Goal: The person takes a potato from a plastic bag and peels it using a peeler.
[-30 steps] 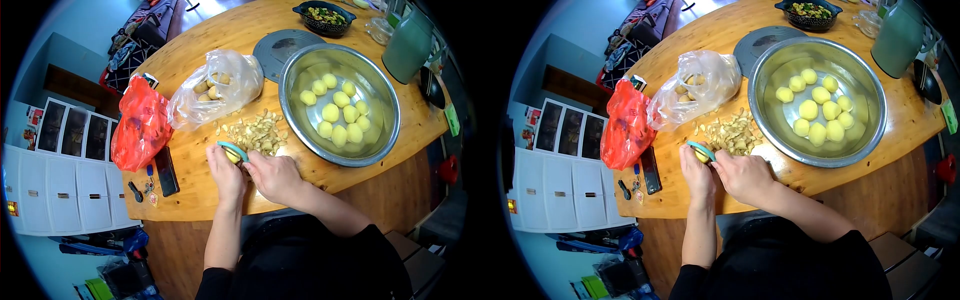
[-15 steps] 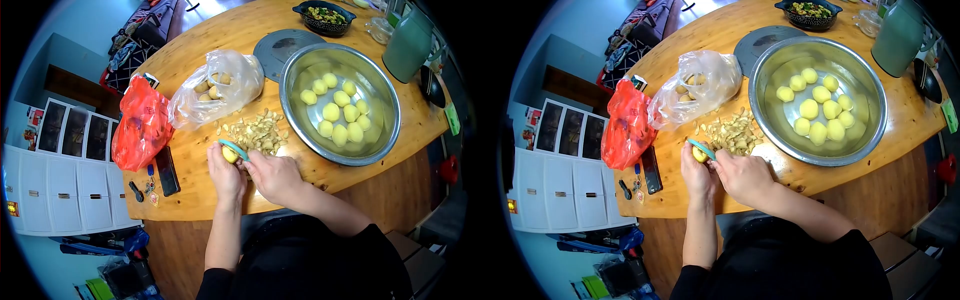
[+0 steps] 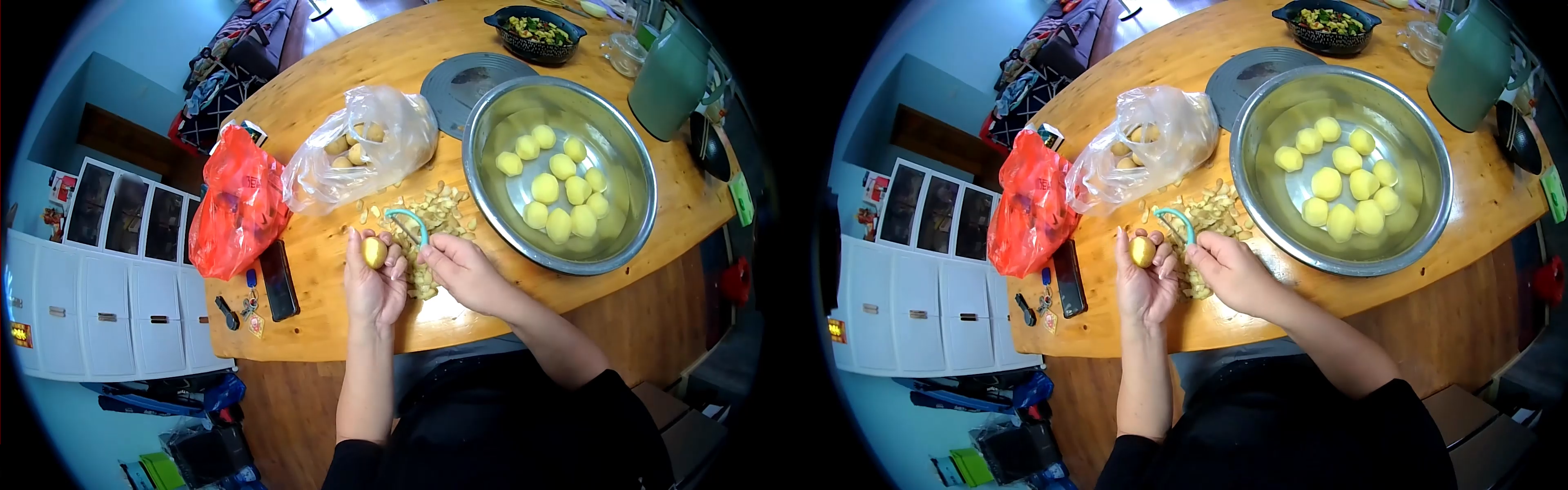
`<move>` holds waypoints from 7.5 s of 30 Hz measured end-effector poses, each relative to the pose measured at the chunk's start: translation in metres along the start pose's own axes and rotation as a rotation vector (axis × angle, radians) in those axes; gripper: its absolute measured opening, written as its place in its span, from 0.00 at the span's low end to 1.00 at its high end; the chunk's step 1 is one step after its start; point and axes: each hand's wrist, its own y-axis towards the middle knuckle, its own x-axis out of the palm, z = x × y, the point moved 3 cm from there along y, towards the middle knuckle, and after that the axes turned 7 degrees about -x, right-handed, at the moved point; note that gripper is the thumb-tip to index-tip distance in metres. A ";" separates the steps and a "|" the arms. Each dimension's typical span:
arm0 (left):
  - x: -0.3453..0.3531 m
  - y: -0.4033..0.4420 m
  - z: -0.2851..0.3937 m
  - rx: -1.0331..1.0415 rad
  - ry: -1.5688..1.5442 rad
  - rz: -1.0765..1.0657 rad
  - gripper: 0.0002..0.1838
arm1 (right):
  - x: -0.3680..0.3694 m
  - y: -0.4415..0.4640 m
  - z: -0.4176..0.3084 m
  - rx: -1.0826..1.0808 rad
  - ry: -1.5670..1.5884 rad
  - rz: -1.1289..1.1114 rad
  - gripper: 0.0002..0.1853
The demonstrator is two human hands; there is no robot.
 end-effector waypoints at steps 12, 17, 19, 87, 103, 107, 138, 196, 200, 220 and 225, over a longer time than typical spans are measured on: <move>0.012 -0.005 -0.010 0.196 0.194 0.152 0.15 | 0.013 -0.018 -0.042 -0.340 -0.536 0.090 0.12; 0.012 -0.007 -0.019 0.388 0.385 0.181 0.14 | 0.020 -0.018 -0.040 -0.422 -0.574 0.124 0.11; 0.008 -0.005 -0.020 0.418 0.405 0.189 0.13 | 0.020 -0.018 -0.040 -0.404 -0.583 0.111 0.11; 0.005 0.001 -0.017 0.275 0.325 0.205 0.17 | 0.020 -0.016 -0.036 -0.487 -0.660 0.124 0.09; 0.022 -0.001 0.000 0.051 0.197 0.123 0.20 | -0.007 0.004 -0.026 -0.200 -0.542 0.121 0.12; 0.005 0.008 -0.006 0.012 0.181 0.120 0.23 | 0.005 -0.004 -0.034 -0.407 -0.573 0.118 0.11; 0.003 0.006 0.003 0.157 0.307 0.011 0.17 | 0.008 -0.006 -0.038 -0.486 -0.584 0.132 0.11; -0.006 0.013 -0.004 0.061 0.179 0.087 0.18 | 0.015 -0.010 -0.032 -0.447 -0.607 0.066 0.11; 0.007 0.009 -0.010 0.194 0.234 0.210 0.19 | 0.019 -0.011 -0.033 -0.456 -0.636 0.063 0.11; 0.006 0.006 0.001 0.166 0.271 0.103 0.16 | 0.017 -0.011 -0.037 -0.527 -0.701 0.150 0.11; 0.007 0.005 0.000 0.102 0.218 0.056 0.17 | 0.020 -0.011 -0.036 -0.550 -0.706 0.121 0.10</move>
